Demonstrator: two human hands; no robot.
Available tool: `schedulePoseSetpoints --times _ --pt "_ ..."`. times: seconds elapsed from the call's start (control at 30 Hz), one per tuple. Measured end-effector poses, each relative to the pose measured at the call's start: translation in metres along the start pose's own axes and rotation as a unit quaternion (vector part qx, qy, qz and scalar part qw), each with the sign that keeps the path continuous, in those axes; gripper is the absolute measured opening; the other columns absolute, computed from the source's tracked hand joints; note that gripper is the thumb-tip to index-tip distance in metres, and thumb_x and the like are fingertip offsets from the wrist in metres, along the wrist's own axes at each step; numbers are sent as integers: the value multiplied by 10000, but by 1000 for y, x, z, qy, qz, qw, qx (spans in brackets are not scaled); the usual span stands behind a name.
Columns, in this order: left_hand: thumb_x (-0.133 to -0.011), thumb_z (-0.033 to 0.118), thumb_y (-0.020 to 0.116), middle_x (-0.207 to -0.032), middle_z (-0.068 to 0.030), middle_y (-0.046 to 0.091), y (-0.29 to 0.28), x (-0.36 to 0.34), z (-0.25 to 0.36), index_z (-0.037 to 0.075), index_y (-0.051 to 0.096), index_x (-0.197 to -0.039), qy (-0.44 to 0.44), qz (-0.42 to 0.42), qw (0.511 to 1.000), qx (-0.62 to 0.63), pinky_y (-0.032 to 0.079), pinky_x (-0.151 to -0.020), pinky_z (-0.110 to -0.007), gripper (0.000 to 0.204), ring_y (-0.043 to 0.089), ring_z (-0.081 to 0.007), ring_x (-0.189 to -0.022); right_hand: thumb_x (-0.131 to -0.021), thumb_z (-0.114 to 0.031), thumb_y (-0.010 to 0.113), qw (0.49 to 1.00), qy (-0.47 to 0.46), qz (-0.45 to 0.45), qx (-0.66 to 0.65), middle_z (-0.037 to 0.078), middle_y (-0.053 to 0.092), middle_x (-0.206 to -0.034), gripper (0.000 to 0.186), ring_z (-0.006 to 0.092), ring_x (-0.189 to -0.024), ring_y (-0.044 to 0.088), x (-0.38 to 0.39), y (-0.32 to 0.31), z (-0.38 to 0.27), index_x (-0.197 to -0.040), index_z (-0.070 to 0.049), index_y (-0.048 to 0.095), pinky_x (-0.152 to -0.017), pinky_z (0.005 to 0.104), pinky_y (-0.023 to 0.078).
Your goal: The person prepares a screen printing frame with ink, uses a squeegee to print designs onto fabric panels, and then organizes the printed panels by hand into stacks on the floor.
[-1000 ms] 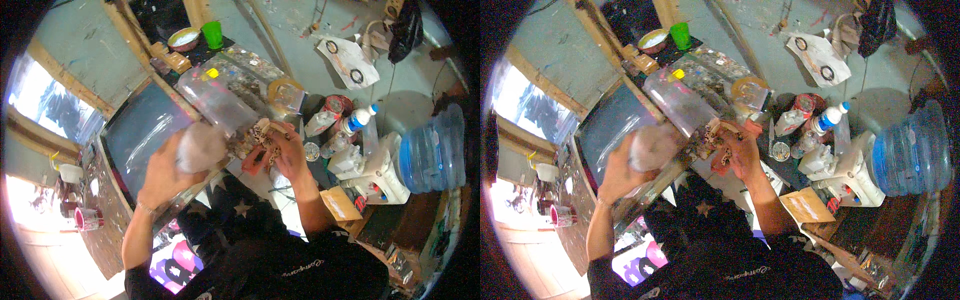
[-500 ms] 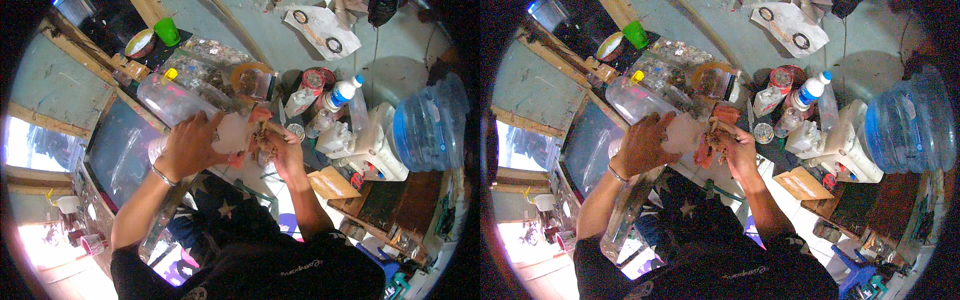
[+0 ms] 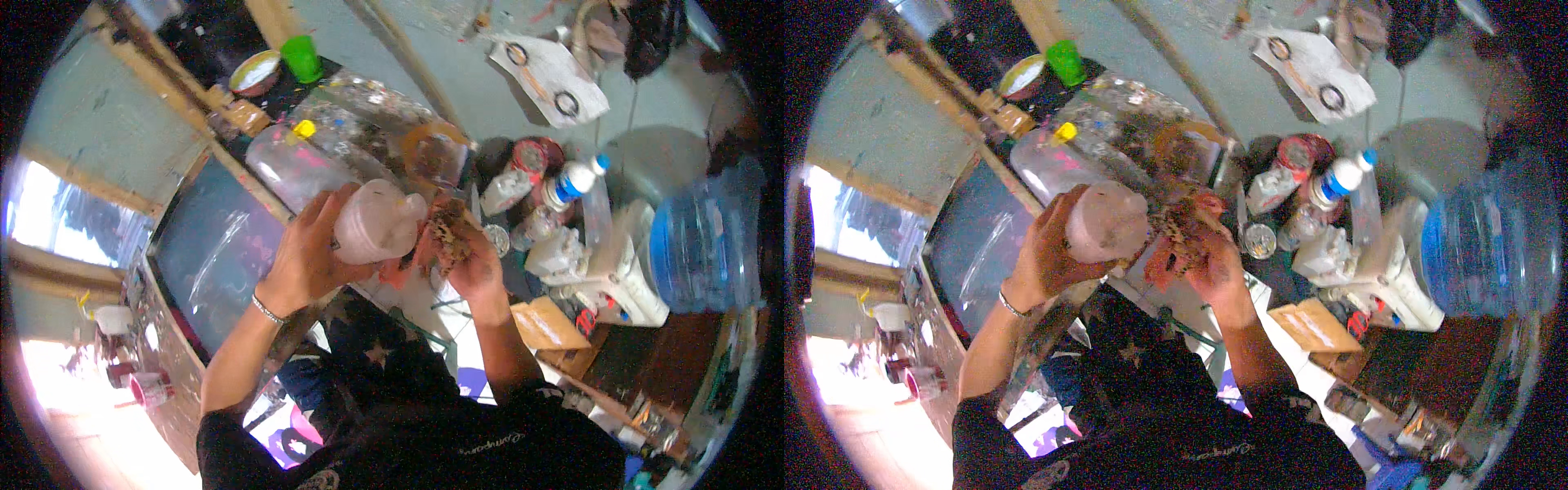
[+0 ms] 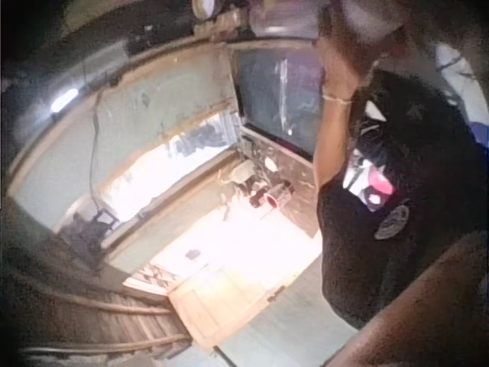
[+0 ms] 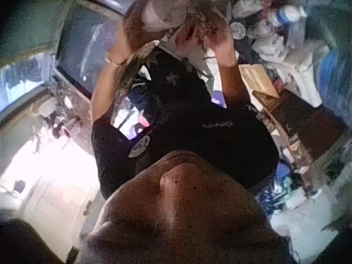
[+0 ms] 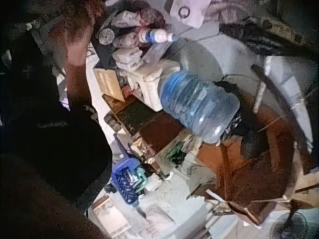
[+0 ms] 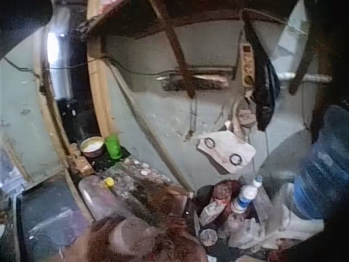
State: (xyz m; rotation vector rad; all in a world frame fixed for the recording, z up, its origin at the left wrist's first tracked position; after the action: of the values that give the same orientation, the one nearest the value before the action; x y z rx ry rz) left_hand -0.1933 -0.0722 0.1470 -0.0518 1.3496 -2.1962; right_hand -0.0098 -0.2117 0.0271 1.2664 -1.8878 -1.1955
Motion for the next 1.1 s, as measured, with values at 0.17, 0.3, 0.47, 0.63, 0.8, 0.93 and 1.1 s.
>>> schedulePoseSetpoints --times 0.17,0.3,0.47,0.63,0.8,0.93,1.1 --pt "-521 310 937 -1253 -173 594 -56 93 -16 28 449 -1357 -71 249 963 70 478 -975 -406 1009 600 -323 -1162 -960 -239 527 969 25 234 71 141 653 -1124 383 149 -799 622 -16 11 5 -1259 0 543 -599 228 515" --pt "-535 316 938 -1239 -149 594 -89 222 -7 -35 416 -1351 -274 468 833 109 473 -986 -386 1030 603 -255 -1134 -981 -187 494 990 -54 115 -59 148 597 -1271 425 223 -1004 621 -12 -31 -41 -1365 -4 476 -823 347 551" --pt "-746 146 816 -1217 -159 595 -129 421 -8 -59 490 -1266 -300 695 653 -35 496 -935 -371 647 610 -242 -1078 -1012 -104 421 991 15 -92 -96 140 513 -1342 435 232 -1119 545 8 -47 -46 -1440 -24 404 -961 380 484" --pt "-868 260 748 -1157 -158 564 -122 533 -132 -53 511 -1267 -449 614 578 -296 439 -939 -351 560 536 -250 -1029 -1005 -125 430 988 -13 -145 52 166 536 -1363 448 261 -1158 568 -39 -75 -85 -1420 43 411 -997 382 467" --pt "-900 285 706 -1174 -168 593 -77 632 -222 -38 520 -1294 -534 410 581 -457 459 -924 -369 542 543 -267 -1030 -952 -95 530 981 -97 157 63 147 656 -1184 327 220 -1019 650 -32 -17 -50 -1262 0 566 -815 328 570" --pt "-871 237 724 -1236 -171 566 -92 604 -225 -31 493 -1326 -526 489 593 -365 438 -969 -386 577 523 -283 -1102 -921 -79 585 987 -68 130 67 165 656 -1080 339 251 -903 658 -47 -28 -49 -1244 15 543 -719 328 579" --pt "-835 177 746 -1314 -174 532 -105 530 -175 -23 459 -1366 -480 544 564 -394 412 -1025 -408 636 498 -303 -1193 -888 -30 603 965 -130 166 157 148 671 -1093 324 244 -929 675 -15 -32 -73 -1207 24 578 -777 348 579"
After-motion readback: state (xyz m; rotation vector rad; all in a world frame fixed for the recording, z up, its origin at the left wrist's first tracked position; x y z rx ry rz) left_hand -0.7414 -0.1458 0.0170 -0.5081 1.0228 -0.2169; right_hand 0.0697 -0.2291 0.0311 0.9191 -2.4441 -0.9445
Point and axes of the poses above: each hand's wrist, its own x-axis away from the middle knuckle, its own y-axis out of the palm, z = x × y, the point moved 1 cm from there along -x, towards the middle knuckle
